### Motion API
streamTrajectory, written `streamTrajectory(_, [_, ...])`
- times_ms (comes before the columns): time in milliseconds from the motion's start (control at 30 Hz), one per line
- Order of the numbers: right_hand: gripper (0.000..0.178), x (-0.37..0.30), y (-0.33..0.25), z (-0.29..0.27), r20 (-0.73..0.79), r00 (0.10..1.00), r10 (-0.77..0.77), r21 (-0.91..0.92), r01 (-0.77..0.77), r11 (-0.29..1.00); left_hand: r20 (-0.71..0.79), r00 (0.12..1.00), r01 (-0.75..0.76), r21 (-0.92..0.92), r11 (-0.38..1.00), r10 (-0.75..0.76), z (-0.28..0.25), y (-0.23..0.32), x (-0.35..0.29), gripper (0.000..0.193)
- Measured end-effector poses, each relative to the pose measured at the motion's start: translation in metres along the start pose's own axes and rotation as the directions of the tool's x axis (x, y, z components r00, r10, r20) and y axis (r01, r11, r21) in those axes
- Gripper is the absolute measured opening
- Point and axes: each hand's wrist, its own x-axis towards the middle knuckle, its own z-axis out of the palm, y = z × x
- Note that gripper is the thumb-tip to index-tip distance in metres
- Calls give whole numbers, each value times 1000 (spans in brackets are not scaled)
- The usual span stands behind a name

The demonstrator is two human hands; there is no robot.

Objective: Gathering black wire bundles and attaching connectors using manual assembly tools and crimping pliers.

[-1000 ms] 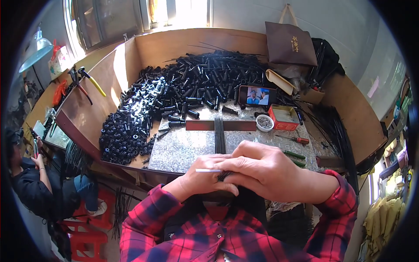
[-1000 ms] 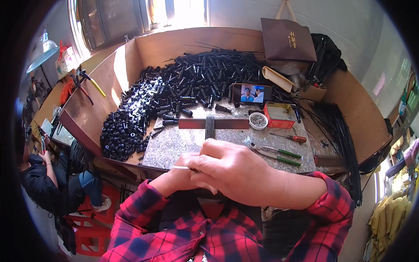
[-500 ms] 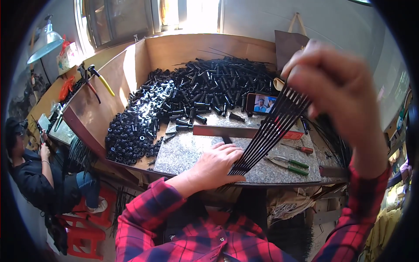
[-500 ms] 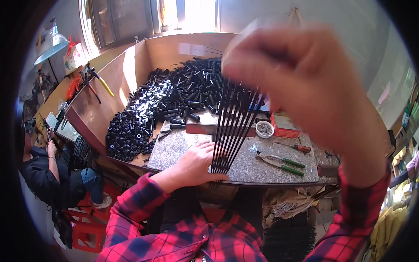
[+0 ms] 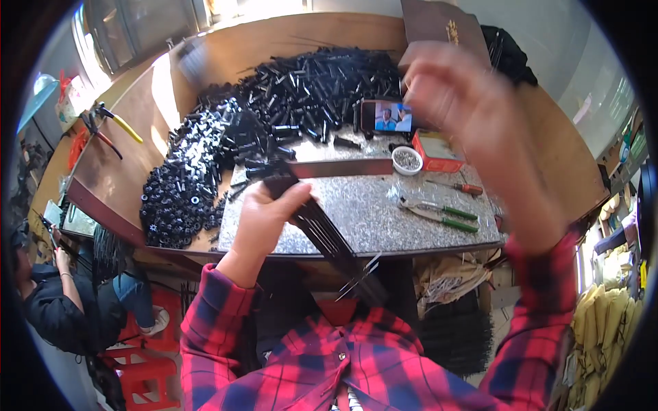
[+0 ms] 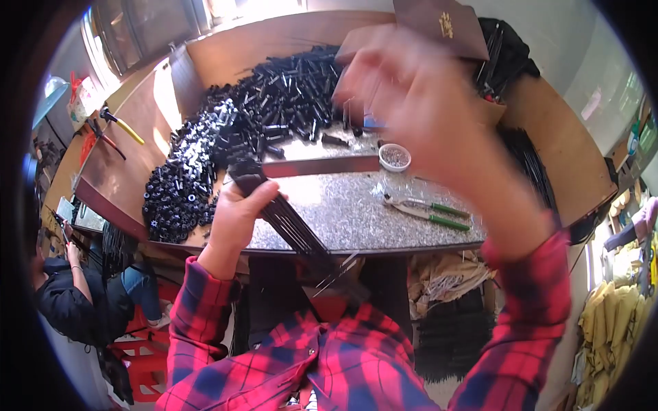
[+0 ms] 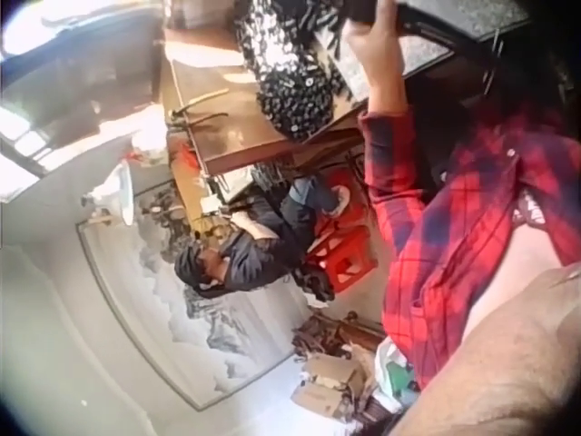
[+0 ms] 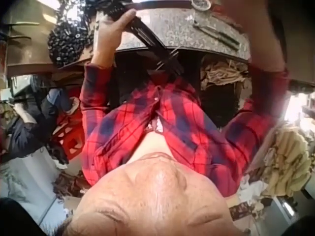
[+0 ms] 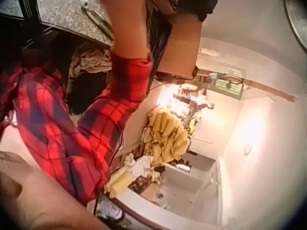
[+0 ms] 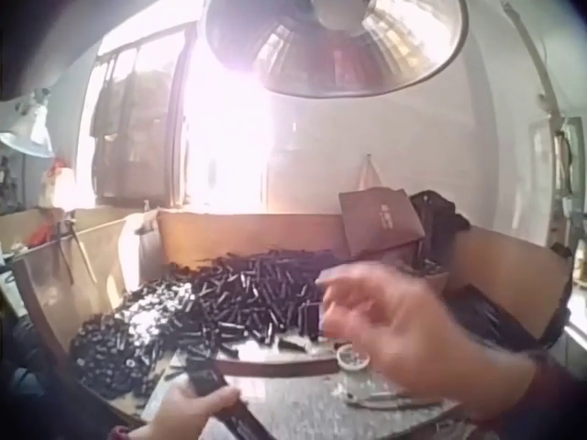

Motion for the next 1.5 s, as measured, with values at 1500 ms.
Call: streamTrajectory(1500, [17,-109,101,92,712,649,268,-111,-273,956,427,859,-441,331,835,284,25,7,-93,15])
